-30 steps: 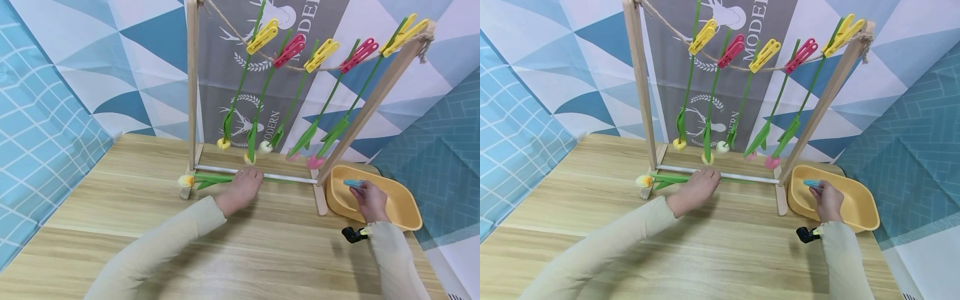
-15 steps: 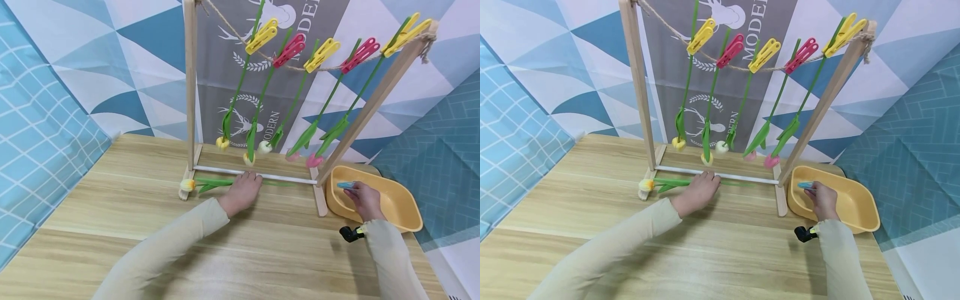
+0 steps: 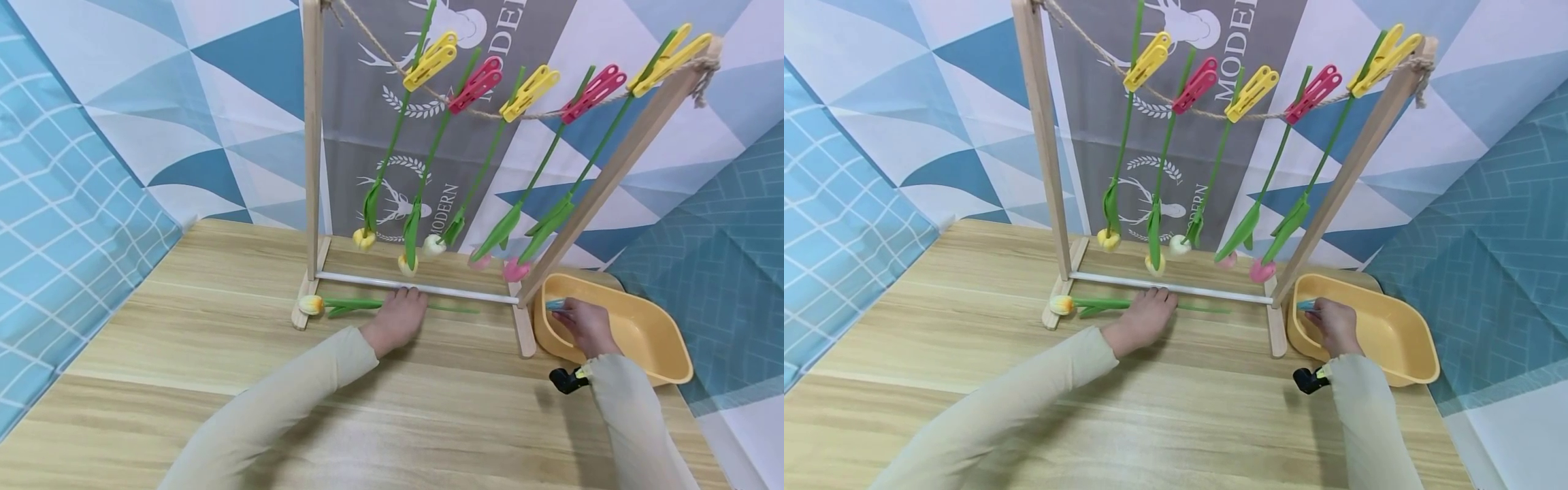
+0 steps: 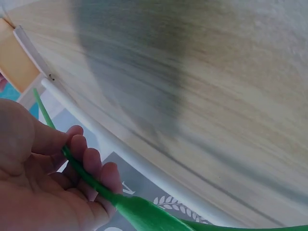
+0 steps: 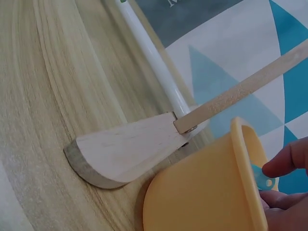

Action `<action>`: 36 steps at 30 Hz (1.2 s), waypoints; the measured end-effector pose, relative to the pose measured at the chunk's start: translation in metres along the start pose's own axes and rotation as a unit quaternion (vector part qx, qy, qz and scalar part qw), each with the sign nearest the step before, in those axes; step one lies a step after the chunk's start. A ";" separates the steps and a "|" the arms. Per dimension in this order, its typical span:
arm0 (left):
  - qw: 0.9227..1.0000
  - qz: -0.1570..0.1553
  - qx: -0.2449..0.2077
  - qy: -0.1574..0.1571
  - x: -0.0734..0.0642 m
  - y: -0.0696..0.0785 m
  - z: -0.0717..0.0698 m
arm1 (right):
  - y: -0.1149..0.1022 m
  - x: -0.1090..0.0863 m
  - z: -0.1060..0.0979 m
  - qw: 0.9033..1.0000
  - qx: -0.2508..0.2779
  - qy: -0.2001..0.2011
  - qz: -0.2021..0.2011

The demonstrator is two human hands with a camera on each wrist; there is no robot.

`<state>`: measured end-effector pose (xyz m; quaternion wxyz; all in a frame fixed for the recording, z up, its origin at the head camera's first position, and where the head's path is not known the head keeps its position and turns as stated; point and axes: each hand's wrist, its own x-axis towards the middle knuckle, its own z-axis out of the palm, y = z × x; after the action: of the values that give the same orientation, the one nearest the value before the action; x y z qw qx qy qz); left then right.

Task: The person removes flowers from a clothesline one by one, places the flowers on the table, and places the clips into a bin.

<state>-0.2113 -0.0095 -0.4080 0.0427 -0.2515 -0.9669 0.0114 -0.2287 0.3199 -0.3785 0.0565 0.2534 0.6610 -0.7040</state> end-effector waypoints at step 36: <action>0.999 0.008 0.008 -0.042 -0.005 0.002 0.014 | 0.003 0.018 -0.016 0.943 -0.324 -0.078 0.006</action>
<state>-0.2071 -0.0104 -0.4225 0.0041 -0.2579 -0.9657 0.0304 -0.2381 0.3389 -0.3891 0.1913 0.1699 0.8454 -0.4688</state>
